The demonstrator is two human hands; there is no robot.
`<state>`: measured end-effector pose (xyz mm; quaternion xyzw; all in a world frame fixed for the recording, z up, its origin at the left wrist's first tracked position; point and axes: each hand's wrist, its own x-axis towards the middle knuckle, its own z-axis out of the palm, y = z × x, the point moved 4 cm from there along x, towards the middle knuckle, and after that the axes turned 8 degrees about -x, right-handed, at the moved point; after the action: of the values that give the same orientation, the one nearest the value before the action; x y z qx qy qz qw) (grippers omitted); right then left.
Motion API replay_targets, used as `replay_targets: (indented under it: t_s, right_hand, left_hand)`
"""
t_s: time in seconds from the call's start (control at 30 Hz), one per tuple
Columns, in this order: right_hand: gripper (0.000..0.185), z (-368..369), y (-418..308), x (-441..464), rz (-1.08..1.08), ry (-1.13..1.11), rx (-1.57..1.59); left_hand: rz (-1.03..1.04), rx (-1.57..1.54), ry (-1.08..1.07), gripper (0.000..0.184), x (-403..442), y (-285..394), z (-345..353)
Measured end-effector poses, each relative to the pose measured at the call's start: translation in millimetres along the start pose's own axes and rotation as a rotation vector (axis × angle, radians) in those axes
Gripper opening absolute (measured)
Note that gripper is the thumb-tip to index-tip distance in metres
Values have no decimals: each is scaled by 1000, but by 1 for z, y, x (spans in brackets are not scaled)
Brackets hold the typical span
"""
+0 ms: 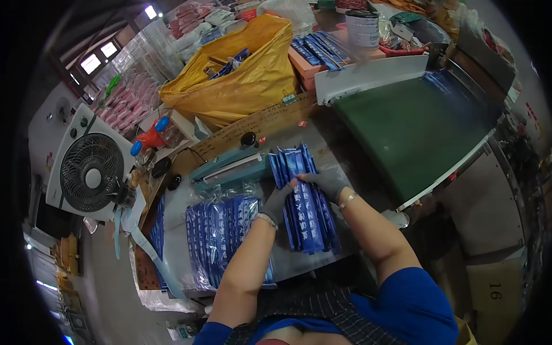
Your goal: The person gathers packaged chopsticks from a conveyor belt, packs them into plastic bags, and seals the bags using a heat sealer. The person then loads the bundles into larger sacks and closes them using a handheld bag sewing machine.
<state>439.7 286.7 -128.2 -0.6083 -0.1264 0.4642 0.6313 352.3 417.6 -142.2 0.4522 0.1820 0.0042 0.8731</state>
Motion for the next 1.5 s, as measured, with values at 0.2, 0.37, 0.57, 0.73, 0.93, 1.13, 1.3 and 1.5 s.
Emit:
replay_targets:
  t_s: [0.2,0.37,0.57,0.73,0.93,1.13,1.3,1.5]
  right_hand:
    - [65,15,-11,-28,-284,338,-472]
    - [60,26,-3,-31,-254,269,-293]
    - [47,62,24,-56,-13,-146,155]
    - [67,103,-51,-115,-555,-97,88]
    - [125,125,-106,-171,-973,-125,-115]
    - [124,127,-96,-149,-840,-285,-316]
    - [62,169,-113,-158,-696,-205,-39]
    - [47,202,-70,-166,-440,-262,-98]
  left_hand:
    - [187,183,110,61,-26,-4,3]
    - [232,165,137,74,-45,6,22]
    - [-25,-52,80,63,-80,-12,-7]
    - [397,43,-36,74,-136,49,41]
    - [663,274,-403,134,-192,106,80]
    - [559,322,-398,131,-180,78,50]
    - [581,132,-216,114,-205,99,54]
    - [21,-217,-158,51,-260,65,27]
